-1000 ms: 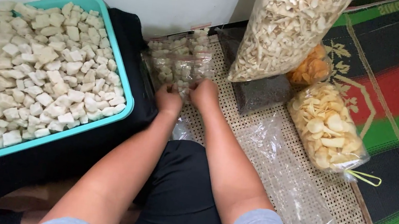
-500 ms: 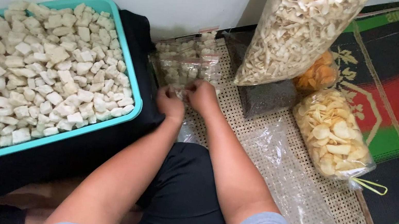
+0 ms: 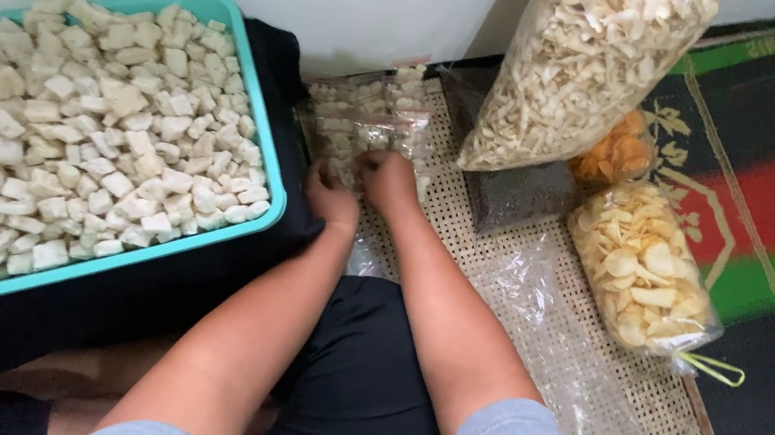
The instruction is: Manually filling small plastic bags with bite-sized white snack cubes from a large tray.
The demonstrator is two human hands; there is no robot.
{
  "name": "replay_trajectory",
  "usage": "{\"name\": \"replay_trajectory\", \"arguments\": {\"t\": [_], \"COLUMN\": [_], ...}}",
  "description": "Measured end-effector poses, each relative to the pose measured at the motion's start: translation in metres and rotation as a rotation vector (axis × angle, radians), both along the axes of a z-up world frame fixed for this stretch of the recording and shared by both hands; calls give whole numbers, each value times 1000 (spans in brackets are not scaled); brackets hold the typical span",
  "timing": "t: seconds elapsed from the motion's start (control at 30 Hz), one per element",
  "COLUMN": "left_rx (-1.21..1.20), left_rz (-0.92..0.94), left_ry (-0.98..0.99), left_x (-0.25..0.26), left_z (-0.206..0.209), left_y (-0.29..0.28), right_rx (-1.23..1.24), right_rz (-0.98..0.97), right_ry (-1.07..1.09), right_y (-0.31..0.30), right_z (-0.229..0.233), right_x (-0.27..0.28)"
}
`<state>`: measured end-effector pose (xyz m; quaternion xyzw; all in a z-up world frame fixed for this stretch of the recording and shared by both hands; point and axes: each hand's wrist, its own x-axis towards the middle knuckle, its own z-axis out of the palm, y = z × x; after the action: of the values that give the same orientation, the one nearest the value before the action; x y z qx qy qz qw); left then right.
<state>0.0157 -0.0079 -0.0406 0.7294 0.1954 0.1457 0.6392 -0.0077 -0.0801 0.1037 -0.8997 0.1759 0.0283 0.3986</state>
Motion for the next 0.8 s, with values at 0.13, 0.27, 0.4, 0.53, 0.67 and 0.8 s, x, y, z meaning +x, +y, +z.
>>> {"name": "replay_trajectory", "arguments": {"t": [0.13,0.27,0.4,0.53,0.67,0.8], "left_rx": [54,204,203,96,57,-199], "left_rz": [14,-14,-84,-295,-421,-493], "left_ry": [-28,26,123,0,-124,-245], "left_x": [-1,-7,7,-52,-82,-104], "left_z": [12,-7,-93,105,176,226], "left_y": [-5,-13,-43,-15,4,22], "right_rx": [-1,0,57,25,33,76], "right_rz": [-25,-73,-148,-146,-213,-227], "right_ry": [-19,-114,-163,-202,-287,-466], "right_y": [-6,-11,-8,-8,-3,11], "right_z": [12,20,38,69,94,121], "right_x": [-3,-10,-17,-35,-58,-80]}}
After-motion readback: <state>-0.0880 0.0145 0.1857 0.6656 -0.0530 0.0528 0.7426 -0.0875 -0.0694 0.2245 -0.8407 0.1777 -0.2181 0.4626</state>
